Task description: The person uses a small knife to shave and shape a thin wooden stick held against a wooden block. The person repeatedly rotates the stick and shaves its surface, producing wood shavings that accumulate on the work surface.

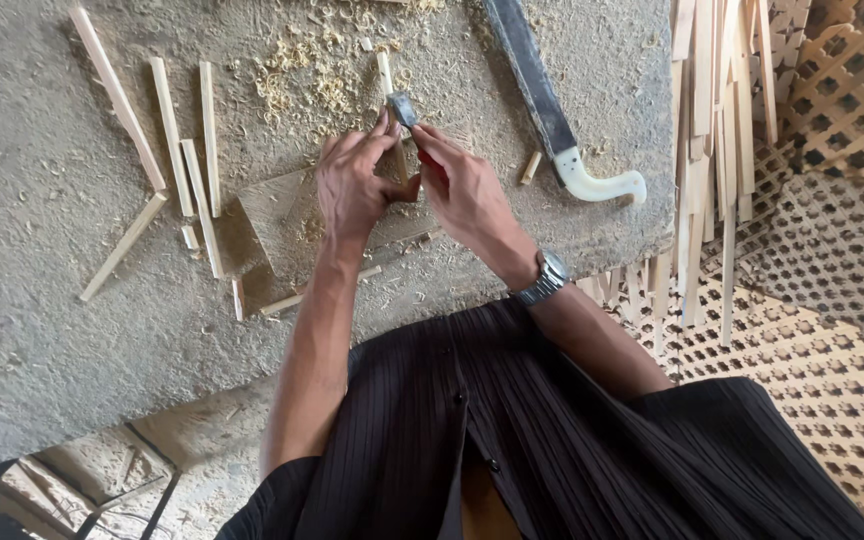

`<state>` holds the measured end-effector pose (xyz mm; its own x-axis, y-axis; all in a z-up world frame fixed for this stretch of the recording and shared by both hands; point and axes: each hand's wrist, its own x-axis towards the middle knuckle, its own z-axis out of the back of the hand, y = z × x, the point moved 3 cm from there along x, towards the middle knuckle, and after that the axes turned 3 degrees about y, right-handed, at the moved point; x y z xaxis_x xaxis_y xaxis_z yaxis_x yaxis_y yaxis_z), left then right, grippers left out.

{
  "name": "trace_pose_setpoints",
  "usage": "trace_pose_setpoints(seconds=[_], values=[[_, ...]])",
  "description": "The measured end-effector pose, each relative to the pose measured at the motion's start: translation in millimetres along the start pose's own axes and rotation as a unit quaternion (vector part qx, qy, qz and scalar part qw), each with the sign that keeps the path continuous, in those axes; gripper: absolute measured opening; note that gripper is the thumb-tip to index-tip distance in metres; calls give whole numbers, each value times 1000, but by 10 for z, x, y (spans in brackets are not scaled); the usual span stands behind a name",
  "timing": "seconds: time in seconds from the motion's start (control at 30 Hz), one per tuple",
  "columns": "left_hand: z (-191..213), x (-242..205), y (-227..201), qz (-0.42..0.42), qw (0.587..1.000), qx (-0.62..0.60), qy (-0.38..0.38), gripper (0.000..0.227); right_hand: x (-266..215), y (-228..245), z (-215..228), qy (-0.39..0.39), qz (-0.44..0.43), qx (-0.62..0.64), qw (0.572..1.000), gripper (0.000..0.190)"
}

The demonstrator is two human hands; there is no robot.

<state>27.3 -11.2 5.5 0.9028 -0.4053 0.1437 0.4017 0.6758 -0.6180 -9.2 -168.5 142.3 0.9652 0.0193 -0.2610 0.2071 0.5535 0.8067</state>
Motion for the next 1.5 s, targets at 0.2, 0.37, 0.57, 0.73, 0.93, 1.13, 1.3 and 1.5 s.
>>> trace_pose_setpoints(seconds=[0.2,0.37,0.57,0.73,0.93,1.13,1.3,1.5], values=[[-131,-21,105,-9,999,8,-36,43,65,-248,-188,-17,2,-16,1000,39],[-71,-19,80,-20,999,1,-31,46,91,-187,-151,-19,8,-25,999,41],[94,41,-122,-38,998,41,9,61,232,-231,-183,-19,32,-68,997,33],[81,41,-124,-35,998,43,9,68,241,-231,-182,-23,52,-56,997,30],[108,58,-143,-53,998,38,0,55,234,-225,-199,-18,39,-48,998,30],[180,45,-242,-37,998,55,-4,25,369,-194,-171,-31,41,-49,997,28],[208,21,-257,-40,998,43,-1,42,323,-203,-146,0,20,-23,1000,33],[206,47,-254,-35,999,19,16,53,330,-217,-168,-8,-7,-20,1000,31]])
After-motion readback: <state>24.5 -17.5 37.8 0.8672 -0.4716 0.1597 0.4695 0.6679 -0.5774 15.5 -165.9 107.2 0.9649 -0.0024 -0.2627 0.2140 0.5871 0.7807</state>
